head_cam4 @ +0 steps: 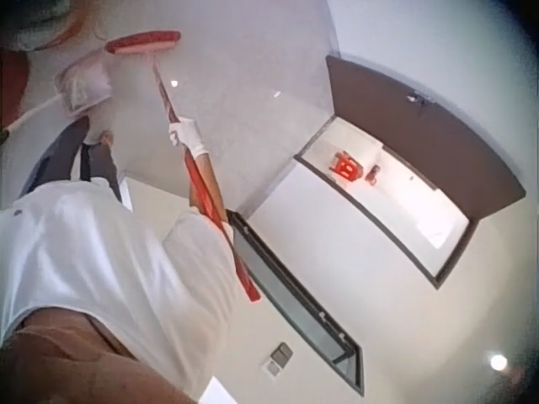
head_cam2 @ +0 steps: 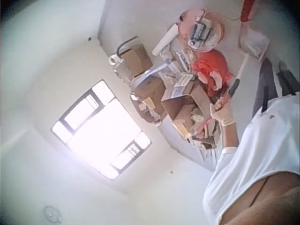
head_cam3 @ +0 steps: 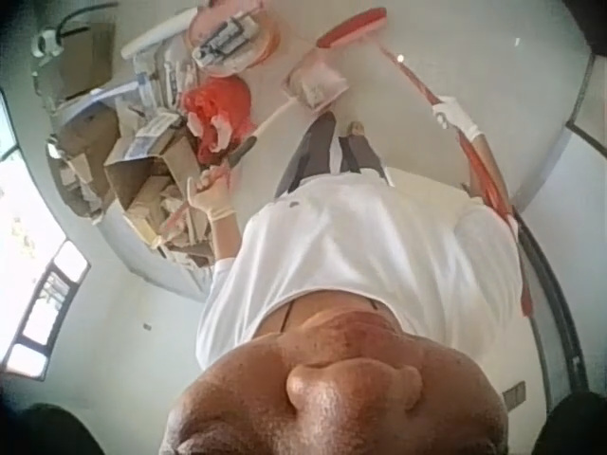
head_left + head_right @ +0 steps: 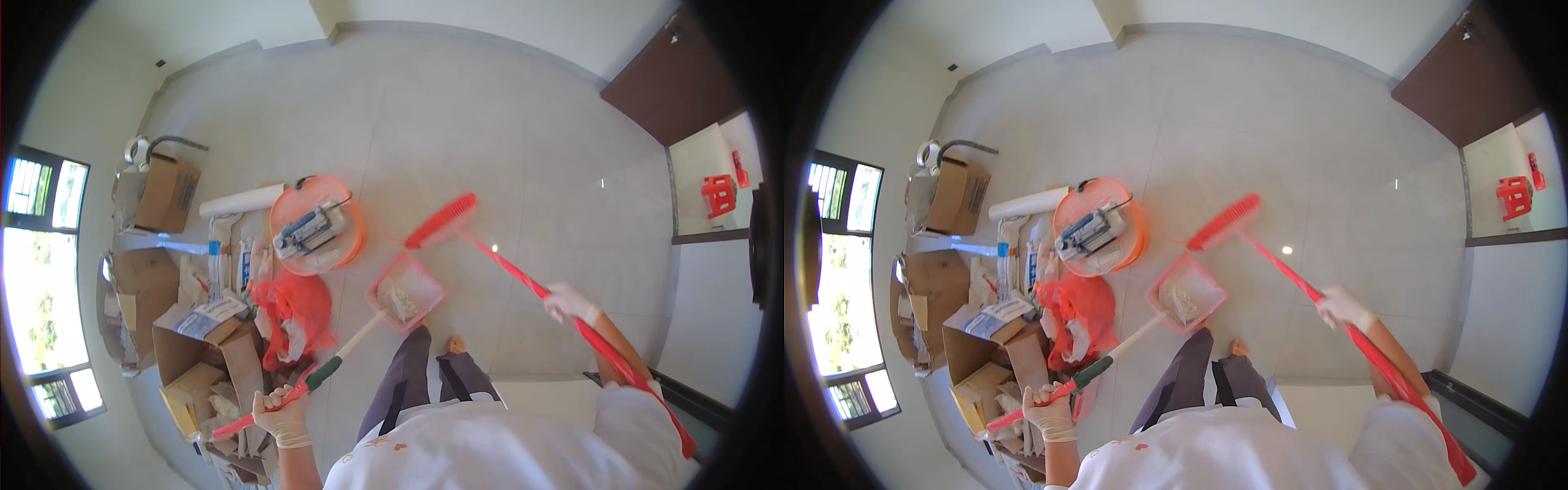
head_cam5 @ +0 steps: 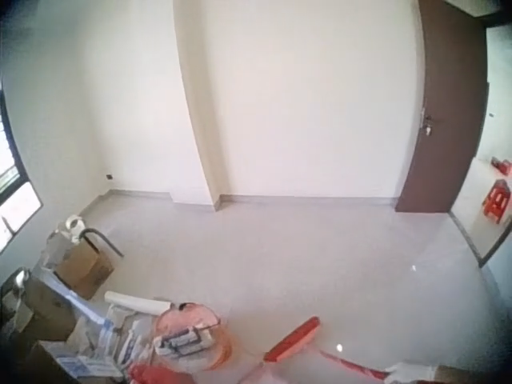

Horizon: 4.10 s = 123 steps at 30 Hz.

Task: Sweep the floor and scrape off debris using a scraper tool.

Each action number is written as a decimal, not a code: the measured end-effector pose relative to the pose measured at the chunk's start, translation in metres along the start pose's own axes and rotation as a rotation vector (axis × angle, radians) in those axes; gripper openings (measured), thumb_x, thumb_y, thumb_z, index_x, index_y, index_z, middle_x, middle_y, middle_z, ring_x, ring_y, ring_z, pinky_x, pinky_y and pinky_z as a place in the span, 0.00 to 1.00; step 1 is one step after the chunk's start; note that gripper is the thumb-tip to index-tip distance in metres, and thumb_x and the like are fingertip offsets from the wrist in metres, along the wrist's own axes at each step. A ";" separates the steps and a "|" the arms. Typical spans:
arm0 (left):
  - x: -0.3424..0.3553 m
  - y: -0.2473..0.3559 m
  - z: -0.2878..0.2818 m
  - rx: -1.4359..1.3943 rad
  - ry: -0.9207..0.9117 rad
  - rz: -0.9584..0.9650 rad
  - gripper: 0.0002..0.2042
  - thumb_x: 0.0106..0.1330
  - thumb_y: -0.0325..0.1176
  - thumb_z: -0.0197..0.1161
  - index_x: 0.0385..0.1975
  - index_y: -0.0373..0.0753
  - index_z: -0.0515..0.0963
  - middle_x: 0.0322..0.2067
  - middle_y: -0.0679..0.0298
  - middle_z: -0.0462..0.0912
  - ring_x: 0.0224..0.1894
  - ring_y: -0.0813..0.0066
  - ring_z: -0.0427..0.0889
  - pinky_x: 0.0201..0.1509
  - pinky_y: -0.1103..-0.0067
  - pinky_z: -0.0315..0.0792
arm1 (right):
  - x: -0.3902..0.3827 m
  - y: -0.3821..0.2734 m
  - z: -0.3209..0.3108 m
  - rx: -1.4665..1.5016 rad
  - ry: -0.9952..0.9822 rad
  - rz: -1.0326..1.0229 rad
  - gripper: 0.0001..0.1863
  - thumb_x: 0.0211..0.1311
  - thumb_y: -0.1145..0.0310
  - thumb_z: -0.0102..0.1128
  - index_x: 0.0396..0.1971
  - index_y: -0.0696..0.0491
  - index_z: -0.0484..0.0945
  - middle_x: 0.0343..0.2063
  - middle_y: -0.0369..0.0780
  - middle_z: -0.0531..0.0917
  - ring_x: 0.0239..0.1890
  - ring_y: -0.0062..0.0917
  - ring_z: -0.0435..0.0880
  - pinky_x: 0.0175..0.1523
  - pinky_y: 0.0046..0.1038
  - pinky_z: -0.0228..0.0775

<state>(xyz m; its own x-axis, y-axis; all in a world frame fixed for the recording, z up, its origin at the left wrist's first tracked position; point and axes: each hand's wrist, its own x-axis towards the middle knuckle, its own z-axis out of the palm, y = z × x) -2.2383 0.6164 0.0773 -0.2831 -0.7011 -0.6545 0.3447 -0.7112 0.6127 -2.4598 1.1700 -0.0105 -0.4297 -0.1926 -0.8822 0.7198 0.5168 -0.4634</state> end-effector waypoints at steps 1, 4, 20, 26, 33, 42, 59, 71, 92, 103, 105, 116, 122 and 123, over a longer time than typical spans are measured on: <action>0.005 -0.008 0.010 0.013 -0.057 -0.037 0.19 0.58 0.34 0.57 0.08 0.47 0.57 0.08 0.70 0.56 0.18 0.71 0.68 0.42 0.67 0.64 | -0.024 0.022 -0.009 0.038 0.058 0.070 0.01 0.49 0.78 0.53 0.23 0.59 0.72 0.11 0.37 0.72 0.10 0.19 0.70 0.13 0.24 0.62; 0.008 -0.028 0.038 0.074 -0.117 -0.061 0.20 0.59 0.34 0.57 0.08 0.47 0.56 0.09 0.70 0.56 0.19 0.72 0.68 0.41 0.67 0.64 | -0.085 0.020 -0.028 0.111 0.136 0.127 0.07 0.50 0.76 0.53 0.31 0.60 0.75 0.13 0.36 0.73 0.11 0.18 0.71 0.14 0.22 0.63; -0.043 -0.182 0.224 0.139 -0.186 0.023 0.19 0.62 0.32 0.53 0.11 0.46 0.54 0.10 0.71 0.54 0.18 0.72 0.63 0.42 0.61 0.65 | 0.094 0.049 -0.284 0.252 0.344 -0.101 0.12 0.56 0.64 0.55 0.15 0.52 0.73 0.09 0.33 0.72 0.10 0.19 0.70 0.16 0.24 0.60; -0.016 -0.199 0.270 0.159 -0.363 0.014 0.18 0.60 0.32 0.55 0.10 0.46 0.57 0.10 0.70 0.58 0.20 0.70 0.66 0.39 0.65 0.65 | -0.087 0.137 -0.187 0.563 0.347 0.257 0.07 0.50 0.71 0.58 0.25 0.59 0.77 0.13 0.36 0.73 0.12 0.18 0.70 0.14 0.21 0.60; -0.008 -0.230 0.330 0.142 -0.267 0.077 0.15 0.59 0.32 0.57 0.12 0.47 0.61 0.10 0.73 0.54 0.19 0.74 0.64 0.38 0.71 0.66 | -0.149 0.078 -0.200 0.560 0.307 0.286 0.08 0.53 0.73 0.55 0.31 0.62 0.74 0.17 0.37 0.74 0.15 0.18 0.71 0.16 0.21 0.62; 0.016 -0.269 0.404 0.025 -0.213 0.059 0.19 0.59 0.30 0.57 0.10 0.45 0.55 0.10 0.71 0.53 0.18 0.75 0.62 0.40 0.72 0.66 | -0.098 -0.077 -0.302 0.400 0.317 0.087 0.11 0.53 0.74 0.52 0.37 0.61 0.73 0.15 0.36 0.73 0.11 0.17 0.71 0.15 0.19 0.63; 0.081 -0.350 0.543 0.073 -0.074 0.117 0.20 0.58 0.27 0.57 0.10 0.47 0.53 0.09 0.74 0.51 0.13 0.79 0.55 0.29 0.77 0.65 | 0.208 -0.308 -0.427 0.022 0.095 -0.155 0.05 0.48 0.73 0.52 0.18 0.58 0.70 0.10 0.37 0.72 0.09 0.20 0.70 0.15 0.24 0.61; 0.060 -0.481 0.682 0.118 -0.272 -0.047 0.21 0.58 0.31 0.60 0.09 0.47 0.55 0.09 0.73 0.53 0.13 0.79 0.56 0.35 0.76 0.67 | 0.022 -0.205 -0.518 0.435 0.352 0.097 0.17 0.48 0.77 0.53 0.41 0.64 0.76 0.15 0.39 0.75 0.11 0.18 0.72 0.14 0.20 0.63; -0.144 -0.488 0.761 0.285 -0.497 -0.177 0.20 0.59 0.28 0.56 0.12 0.47 0.52 0.12 0.72 0.51 0.19 0.75 0.57 0.35 0.75 0.63 | -0.231 -0.088 -0.367 0.932 0.578 0.139 0.06 0.49 0.74 0.53 0.24 0.60 0.76 0.12 0.37 0.73 0.11 0.18 0.71 0.15 0.21 0.63; -0.218 -0.468 0.776 0.294 -0.516 -0.299 0.19 0.62 0.30 0.54 0.14 0.47 0.53 0.12 0.73 0.51 0.18 0.78 0.54 0.36 0.76 0.64 | -0.341 -0.042 -0.267 1.452 0.873 -0.009 0.16 0.56 0.75 0.48 0.45 0.65 0.69 0.21 0.39 0.73 0.13 0.15 0.68 0.15 0.17 0.61; -0.214 -0.466 0.772 0.308 -0.581 -0.298 0.19 0.62 0.30 0.54 0.14 0.47 0.53 0.12 0.73 0.52 0.18 0.78 0.55 0.36 0.75 0.65 | -0.354 -0.034 -0.256 1.498 0.881 -0.033 0.17 0.56 0.75 0.48 0.46 0.64 0.69 0.21 0.39 0.73 0.13 0.15 0.68 0.15 0.16 0.61; -0.188 -0.475 0.752 0.363 -0.750 -0.095 0.16 0.62 0.39 0.57 0.16 0.44 0.61 0.15 0.68 0.64 0.23 0.74 0.69 0.40 0.75 0.69 | -0.368 0.056 -0.272 1.523 0.885 -0.092 0.16 0.57 0.71 0.51 0.43 0.64 0.74 0.22 0.42 0.78 0.15 0.20 0.75 0.16 0.21 0.68; -0.197 -0.486 0.745 0.495 -0.552 -0.113 0.20 0.57 0.53 0.61 0.28 0.39 0.69 0.27 0.65 0.71 0.34 0.72 0.71 0.45 0.73 0.67 | -0.407 0.109 -0.353 1.510 0.871 -0.103 0.14 0.57 0.71 0.51 0.40 0.64 0.74 0.22 0.42 0.78 0.15 0.21 0.76 0.16 0.21 0.68; -0.183 -0.487 0.743 0.512 -0.538 -0.117 0.22 0.55 0.54 0.63 0.32 0.39 0.69 0.28 0.66 0.71 0.35 0.72 0.71 0.44 0.73 0.67 | -0.410 0.116 -0.360 1.487 0.870 -0.101 0.13 0.57 0.71 0.51 0.38 0.64 0.74 0.22 0.42 0.78 0.15 0.21 0.75 0.16 0.21 0.68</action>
<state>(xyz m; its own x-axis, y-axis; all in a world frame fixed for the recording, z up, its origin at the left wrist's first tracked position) -3.0192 1.0527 0.2279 -0.7359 -0.4545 -0.5019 -0.1372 -0.6257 0.7679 -2.3961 1.6091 0.3279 -0.2854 0.5582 -0.7791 0.3054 -0.7175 -0.6260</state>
